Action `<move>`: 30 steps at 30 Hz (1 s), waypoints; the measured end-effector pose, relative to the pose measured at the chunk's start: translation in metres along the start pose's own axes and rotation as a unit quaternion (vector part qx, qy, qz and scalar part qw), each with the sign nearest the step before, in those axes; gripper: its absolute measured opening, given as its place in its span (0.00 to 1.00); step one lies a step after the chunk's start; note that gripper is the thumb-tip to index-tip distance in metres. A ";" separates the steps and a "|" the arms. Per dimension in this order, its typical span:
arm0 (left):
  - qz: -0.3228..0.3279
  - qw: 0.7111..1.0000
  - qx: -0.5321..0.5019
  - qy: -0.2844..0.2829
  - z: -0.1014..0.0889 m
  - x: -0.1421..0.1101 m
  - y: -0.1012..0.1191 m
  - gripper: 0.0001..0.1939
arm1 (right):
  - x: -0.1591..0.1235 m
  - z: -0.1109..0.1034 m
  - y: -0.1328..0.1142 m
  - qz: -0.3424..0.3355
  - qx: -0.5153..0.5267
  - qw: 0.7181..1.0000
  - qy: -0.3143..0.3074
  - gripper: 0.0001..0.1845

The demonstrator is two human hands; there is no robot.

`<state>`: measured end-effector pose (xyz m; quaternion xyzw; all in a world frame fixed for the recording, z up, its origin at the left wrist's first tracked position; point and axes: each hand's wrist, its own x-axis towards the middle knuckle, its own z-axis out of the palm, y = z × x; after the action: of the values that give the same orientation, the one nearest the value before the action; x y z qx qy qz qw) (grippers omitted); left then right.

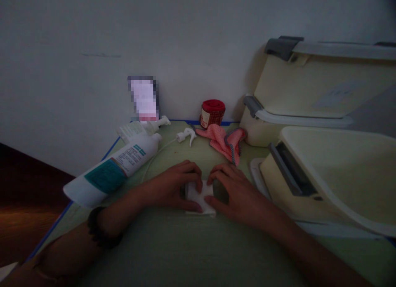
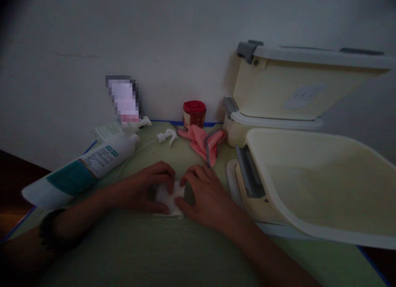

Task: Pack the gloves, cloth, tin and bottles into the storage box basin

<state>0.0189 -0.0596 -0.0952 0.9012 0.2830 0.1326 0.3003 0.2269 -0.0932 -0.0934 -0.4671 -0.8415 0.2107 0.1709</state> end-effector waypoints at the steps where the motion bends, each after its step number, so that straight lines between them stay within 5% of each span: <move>1: 0.000 1.000 -0.004 0.000 -0.001 0.000 0.001 0.15 | -0.001 -0.001 0.000 -0.002 0.001 1.000 -0.001 0.11; 5: -0.011 0.999 -0.027 0.032 -0.003 -0.001 0.002 0.08 | 0.000 0.002 0.001 0.006 0.014 1.000 0.016 0.14; 13: -0.097 0.983 0.082 0.133 0.002 0.002 -0.005 0.05 | 0.003 0.007 0.005 0.015 0.001 0.999 0.030 0.10; 30: -0.121 0.984 0.040 0.123 -0.001 0.003 -0.004 0.09 | 0.005 0.012 0.001 0.110 0.168 0.979 0.040 0.04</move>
<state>0.0193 -0.0544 -0.0972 0.8484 0.4295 0.1944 0.2408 0.2191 -0.0907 -0.1041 -0.5300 -0.7300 0.3474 0.2559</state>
